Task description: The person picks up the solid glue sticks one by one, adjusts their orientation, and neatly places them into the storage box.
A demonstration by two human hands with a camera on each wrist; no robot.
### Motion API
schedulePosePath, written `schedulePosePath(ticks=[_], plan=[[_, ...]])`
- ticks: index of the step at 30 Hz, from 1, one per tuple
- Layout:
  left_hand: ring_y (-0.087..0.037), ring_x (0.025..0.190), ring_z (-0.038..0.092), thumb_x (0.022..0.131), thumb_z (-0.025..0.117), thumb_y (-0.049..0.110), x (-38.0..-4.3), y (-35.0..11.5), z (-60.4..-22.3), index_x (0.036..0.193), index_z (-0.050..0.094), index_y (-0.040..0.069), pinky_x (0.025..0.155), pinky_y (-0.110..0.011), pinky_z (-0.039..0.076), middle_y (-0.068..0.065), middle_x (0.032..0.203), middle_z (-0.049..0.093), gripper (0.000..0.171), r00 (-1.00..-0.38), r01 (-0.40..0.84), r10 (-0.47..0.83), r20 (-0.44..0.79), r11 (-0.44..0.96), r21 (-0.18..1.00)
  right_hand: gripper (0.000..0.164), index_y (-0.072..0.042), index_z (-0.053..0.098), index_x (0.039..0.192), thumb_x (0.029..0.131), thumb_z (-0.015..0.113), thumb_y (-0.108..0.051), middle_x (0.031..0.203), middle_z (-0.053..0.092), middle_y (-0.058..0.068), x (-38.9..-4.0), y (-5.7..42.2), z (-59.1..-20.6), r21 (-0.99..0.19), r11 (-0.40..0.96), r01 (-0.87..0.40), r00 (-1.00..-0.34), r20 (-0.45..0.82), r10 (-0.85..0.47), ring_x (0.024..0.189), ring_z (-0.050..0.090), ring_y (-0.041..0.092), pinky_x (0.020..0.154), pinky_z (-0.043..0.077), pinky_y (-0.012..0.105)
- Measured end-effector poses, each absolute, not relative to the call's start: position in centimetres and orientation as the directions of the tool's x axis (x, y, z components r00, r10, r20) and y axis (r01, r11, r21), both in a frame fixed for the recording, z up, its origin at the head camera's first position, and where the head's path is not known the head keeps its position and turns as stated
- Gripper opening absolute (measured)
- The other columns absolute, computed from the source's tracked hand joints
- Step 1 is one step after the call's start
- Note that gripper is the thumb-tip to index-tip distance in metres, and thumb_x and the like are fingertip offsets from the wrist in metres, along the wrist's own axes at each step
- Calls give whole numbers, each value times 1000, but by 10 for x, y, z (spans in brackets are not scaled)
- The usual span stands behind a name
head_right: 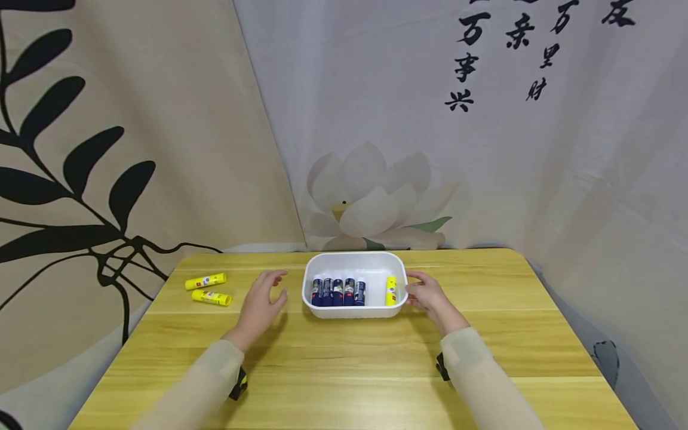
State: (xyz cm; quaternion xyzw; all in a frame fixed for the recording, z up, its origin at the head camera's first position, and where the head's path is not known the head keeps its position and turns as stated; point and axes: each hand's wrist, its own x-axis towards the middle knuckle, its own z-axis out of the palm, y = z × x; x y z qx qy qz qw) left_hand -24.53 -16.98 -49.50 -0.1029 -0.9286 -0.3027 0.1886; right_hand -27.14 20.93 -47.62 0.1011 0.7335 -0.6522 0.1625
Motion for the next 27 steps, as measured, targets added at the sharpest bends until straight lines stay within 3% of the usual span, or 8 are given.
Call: schedulePosePath(ticks=[6,10,19,27], plan=[[-27,106,52,85,67,11,-236,-233,-505,131,51,15,75,-40,51,-9,121,50,48,-919,289,141,370,876,385,51,-4,33,145,96,49,-5,108,51,16,-271,208,-475,-926,130,354,-928,-365,-71,73,59,12,74,56,29],[-33,107,52,83,69,10,-235,-270,-509,132,49,11,75,-43,52,-15,121,49,53,-915,290,185,359,920,264,51,-5,34,145,96,49,-4,108,51,16,-271,209,-476,-923,126,363,-926,-372,-62,72,59,12,72,56,29],[-46,126,35,83,68,13,-231,-319,-511,139,40,3,93,-64,39,-26,137,38,63,-970,151,111,217,973,177,51,-5,35,144,95,50,-4,105,53,14,-271,209,-476,-923,119,367,-925,-376,-60,70,60,11,69,56,26],[-49,133,28,88,58,11,-234,-315,-510,142,35,-2,98,-66,33,-28,145,33,60,-991,93,77,108,985,147,51,-5,33,145,96,48,-4,107,53,16,-271,209,-476,-925,115,363,-926,-372,-71,69,59,10,67,56,26]])
